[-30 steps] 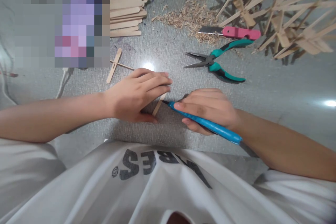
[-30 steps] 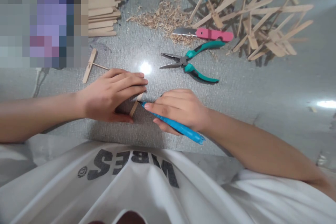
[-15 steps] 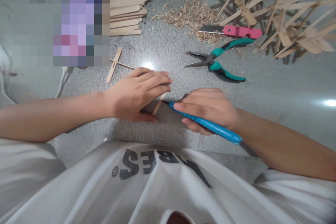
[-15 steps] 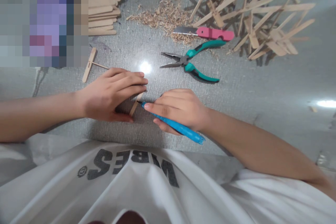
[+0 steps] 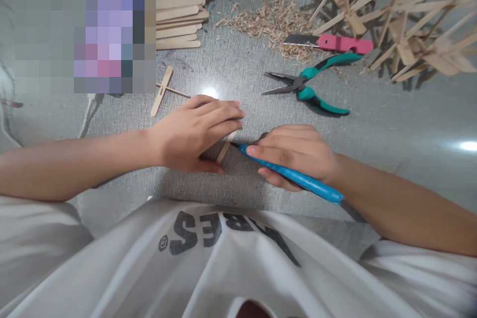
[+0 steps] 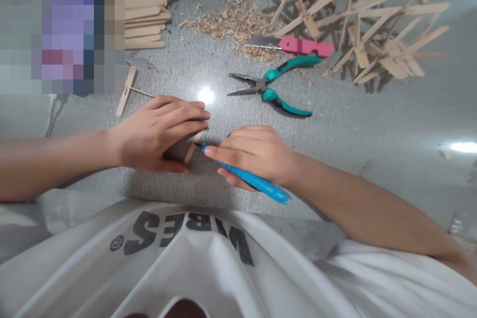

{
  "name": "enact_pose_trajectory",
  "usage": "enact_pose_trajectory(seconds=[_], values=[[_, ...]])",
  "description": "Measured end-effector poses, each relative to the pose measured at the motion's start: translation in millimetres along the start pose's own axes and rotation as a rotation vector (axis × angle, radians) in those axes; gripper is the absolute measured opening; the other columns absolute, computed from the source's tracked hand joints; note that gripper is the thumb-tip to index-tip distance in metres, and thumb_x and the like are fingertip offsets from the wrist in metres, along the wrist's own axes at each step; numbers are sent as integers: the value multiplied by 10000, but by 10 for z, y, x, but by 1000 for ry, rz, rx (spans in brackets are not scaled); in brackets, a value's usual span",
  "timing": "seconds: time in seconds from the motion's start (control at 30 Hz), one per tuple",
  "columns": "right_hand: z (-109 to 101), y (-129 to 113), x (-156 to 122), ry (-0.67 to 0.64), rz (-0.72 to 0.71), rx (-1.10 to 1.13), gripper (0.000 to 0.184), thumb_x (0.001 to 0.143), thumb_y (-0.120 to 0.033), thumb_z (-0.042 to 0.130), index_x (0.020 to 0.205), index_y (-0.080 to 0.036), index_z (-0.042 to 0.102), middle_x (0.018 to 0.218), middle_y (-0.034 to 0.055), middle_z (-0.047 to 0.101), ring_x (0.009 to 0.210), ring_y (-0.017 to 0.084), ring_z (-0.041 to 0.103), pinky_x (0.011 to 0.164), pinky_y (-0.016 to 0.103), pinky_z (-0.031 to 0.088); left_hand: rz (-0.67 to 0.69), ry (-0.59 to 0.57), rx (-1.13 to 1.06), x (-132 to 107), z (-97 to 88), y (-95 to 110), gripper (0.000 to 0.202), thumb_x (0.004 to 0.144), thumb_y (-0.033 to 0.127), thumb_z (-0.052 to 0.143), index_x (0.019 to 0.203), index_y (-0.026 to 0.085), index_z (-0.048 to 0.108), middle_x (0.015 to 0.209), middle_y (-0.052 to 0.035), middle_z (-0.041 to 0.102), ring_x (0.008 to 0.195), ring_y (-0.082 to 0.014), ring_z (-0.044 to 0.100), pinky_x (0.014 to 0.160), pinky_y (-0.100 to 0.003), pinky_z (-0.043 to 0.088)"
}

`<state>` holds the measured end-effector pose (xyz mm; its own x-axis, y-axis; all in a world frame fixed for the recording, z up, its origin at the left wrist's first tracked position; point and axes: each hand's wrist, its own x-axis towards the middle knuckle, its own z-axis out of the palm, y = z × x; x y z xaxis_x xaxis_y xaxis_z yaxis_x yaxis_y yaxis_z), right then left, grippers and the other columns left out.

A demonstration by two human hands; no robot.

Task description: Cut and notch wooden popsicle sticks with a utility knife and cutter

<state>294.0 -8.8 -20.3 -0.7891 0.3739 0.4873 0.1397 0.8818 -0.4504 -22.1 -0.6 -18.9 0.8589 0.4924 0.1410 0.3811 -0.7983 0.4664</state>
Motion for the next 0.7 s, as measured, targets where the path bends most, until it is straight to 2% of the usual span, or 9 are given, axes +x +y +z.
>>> enact_pose_trajectory(seconds=[0.2,0.43,0.7], values=[[-6,3,10,0,-6,-12,314,1155,-294,610,1457,-219,648,962,44,848,749,207,767,698,345,636,-3,-8,-5,4,-10,4,828,1019,624,827,1640,134,581,1671,-242,700,1626,-410,641,1351,-543,455],[-4,-4,33,15,-10,17,268,1161,-268,610,1406,-177,670,961,60,848,740,201,756,680,344,633,-4,-4,-13,4,-1,-1,783,1051,639,781,1641,166,575,1677,-225,698,1624,-400,643,1350,-542,447],[-2,3,43,29,3,34,297,1146,-276,641,1434,-216,680,944,40,846,738,196,776,671,331,643,5,3,-3,21,-2,14,788,1049,624,791,1628,137,572,1665,-235,705,1632,-398,640,1365,-528,445]])
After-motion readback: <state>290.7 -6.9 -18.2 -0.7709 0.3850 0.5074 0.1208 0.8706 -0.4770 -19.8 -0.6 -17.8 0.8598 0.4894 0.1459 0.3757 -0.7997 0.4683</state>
